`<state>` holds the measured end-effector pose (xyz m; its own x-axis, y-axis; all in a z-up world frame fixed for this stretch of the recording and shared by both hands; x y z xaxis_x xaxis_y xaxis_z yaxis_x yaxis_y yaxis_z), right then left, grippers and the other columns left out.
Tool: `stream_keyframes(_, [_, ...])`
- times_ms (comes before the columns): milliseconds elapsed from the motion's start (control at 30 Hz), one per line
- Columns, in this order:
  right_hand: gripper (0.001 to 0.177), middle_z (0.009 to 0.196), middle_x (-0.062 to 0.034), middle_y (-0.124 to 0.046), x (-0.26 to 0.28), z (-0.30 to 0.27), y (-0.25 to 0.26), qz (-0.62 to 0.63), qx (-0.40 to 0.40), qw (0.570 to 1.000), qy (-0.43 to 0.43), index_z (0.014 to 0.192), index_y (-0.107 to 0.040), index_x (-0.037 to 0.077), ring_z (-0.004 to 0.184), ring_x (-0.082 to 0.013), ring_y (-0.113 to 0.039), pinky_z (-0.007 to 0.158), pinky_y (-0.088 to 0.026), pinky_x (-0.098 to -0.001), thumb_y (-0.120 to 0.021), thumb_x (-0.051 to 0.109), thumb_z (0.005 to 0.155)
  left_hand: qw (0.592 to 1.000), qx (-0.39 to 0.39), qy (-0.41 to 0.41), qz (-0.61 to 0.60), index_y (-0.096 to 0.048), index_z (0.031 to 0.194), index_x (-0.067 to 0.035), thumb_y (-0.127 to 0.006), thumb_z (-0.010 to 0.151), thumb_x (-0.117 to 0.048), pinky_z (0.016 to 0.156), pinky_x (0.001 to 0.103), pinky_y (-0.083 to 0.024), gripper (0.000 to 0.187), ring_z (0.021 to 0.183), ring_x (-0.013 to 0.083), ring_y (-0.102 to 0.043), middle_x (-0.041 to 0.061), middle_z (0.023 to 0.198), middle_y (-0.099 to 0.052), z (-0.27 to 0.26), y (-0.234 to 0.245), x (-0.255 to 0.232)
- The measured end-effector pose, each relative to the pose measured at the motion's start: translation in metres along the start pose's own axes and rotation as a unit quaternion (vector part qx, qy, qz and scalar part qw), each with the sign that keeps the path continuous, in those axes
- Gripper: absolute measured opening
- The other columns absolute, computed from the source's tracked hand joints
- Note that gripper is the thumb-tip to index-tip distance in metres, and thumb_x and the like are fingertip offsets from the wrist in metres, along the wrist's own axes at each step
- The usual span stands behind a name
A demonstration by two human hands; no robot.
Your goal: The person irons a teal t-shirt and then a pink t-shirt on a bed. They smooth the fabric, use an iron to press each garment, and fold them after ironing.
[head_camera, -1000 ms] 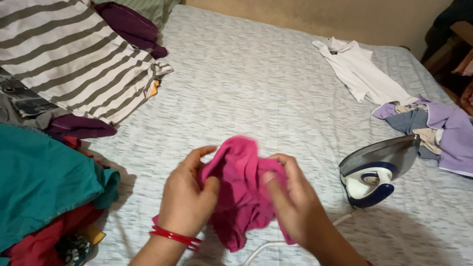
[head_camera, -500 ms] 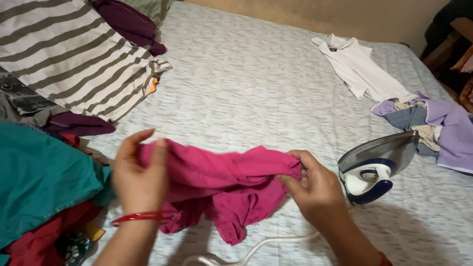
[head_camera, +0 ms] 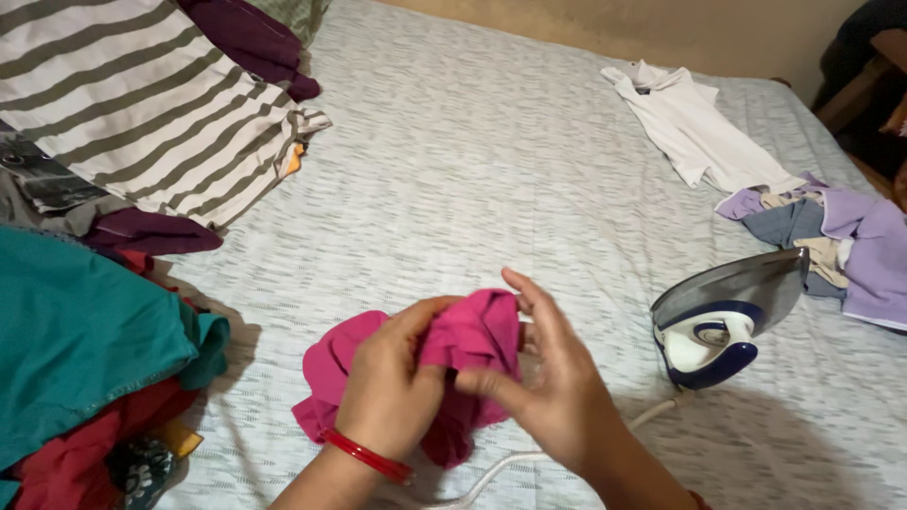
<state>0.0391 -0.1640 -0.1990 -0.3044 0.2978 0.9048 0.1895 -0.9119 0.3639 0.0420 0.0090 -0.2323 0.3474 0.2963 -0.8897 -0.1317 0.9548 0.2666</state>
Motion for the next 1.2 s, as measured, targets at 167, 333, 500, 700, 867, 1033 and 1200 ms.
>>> stream_keyframes(167, [0.063,0.111,-0.0092,-0.077,-0.012,0.003,-0.007,-0.127,0.006,0.992,-0.007,0.136,-0.056,0.005,0.100,-0.0134,-0.073,0.087,-0.057,-0.0298,-0.084,0.017,0.081,0.983,0.024,0.161,-0.088,-0.075,0.099,0.002,-0.062,0.103,-0.026,0.062,0.029,-0.054,0.030,0.070,0.0085,-0.062,0.005,0.074,-0.072,0.002,-0.009,0.018])
stream_keyframes(333, [0.030,0.093,-0.0065,-0.083,-0.009,0.002,-0.004,-0.129,-0.067,0.986,-0.077,0.119,-0.073,0.006,0.080,-0.0125,-0.075,0.076,-0.059,-0.0295,-0.069,0.012,0.090,0.983,-0.016,0.166,-0.081,-0.074,0.114,-0.006,-0.057,0.101,-0.027,0.062,0.031,-0.051,0.030,0.068,0.0099,-0.055,0.004,0.073,-0.067,0.002,0.006,0.003])
stream_keyframes(500, [0.029,0.088,-0.0070,-0.084,0.018,0.001,0.014,-0.074,-0.132,0.984,-0.091,0.116,-0.075,0.010,0.075,-0.0097,-0.076,0.068,-0.060,-0.0268,-0.061,0.011,0.090,0.996,-0.057,0.019,-0.071,-0.075,0.123,-0.012,-0.058,0.100,-0.024,0.070,0.027,-0.056,0.031,0.079,0.0060,-0.071,0.000,0.082,-0.078,0.013,0.035,-0.038])
stream_keyframes(700, [0.037,0.099,-0.0079,-0.078,0.045,0.004,0.038,-0.255,-0.195,0.946,-0.050,0.113,-0.075,0.016,0.069,-0.0227,-0.075,0.064,-0.058,-0.0334,-0.070,0.007,0.078,0.996,-0.053,0.068,0.029,-0.070,0.087,-0.001,-0.066,0.094,-0.026,0.057,0.038,-0.052,0.026,0.057,0.0248,-0.065,0.014,0.063,-0.069,0.022,0.057,-0.083])
stream_keyframes(867, [0.035,0.095,-0.0100,-0.079,0.061,0.010,0.058,-0.320,-0.195,0.925,-0.064,0.115,-0.076,0.024,0.079,-0.0273,-0.077,0.074,-0.060,-0.0370,-0.076,0.016,0.080,0.990,-0.106,-0.025,0.086,-0.068,0.084,-0.003,-0.066,0.089,-0.022,0.057,0.044,-0.051,0.020,0.063,0.0363,-0.068,0.018,0.067,-0.069,0.038,0.089,-0.129])
stream_keyframes(1033, [0.033,0.101,-0.0074,-0.079,0.120,0.011,0.103,-0.432,-0.193,0.877,-0.078,0.117,-0.078,0.035,0.092,-0.0288,-0.075,0.082,-0.058,-0.0415,-0.072,0.029,0.086,0.961,-0.156,-0.004,0.229,-0.073,0.088,-0.008,-0.069,0.091,-0.036,0.067,0.053,-0.050,0.029,0.079,0.0442,-0.066,0.021,0.078,-0.070,0.050,0.142,-0.171])
stream_keyframes(1200, [0.032,0.101,-0.0102,-0.070,0.196,-0.004,0.147,-0.539,-0.194,0.802,-0.168,0.126,-0.076,0.042,0.089,-0.0242,-0.072,0.082,-0.059,-0.0381,-0.064,0.040,0.096,0.915,-0.233,-0.097,0.314,-0.071,0.096,-0.011,-0.062,0.087,-0.026,0.075,0.056,-0.051,0.020,0.091,0.0441,-0.066,0.019,0.090,-0.072,0.038,0.192,-0.210])
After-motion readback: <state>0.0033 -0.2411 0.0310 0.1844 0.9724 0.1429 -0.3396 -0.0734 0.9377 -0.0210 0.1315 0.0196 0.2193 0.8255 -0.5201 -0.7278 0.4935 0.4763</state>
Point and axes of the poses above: each hand's wrist, its own z-axis towards the middle knuckle, its own y-axis out of the back of the hand, x = y × z, the point moved 3 cm from there along z, towards the middle knuckle
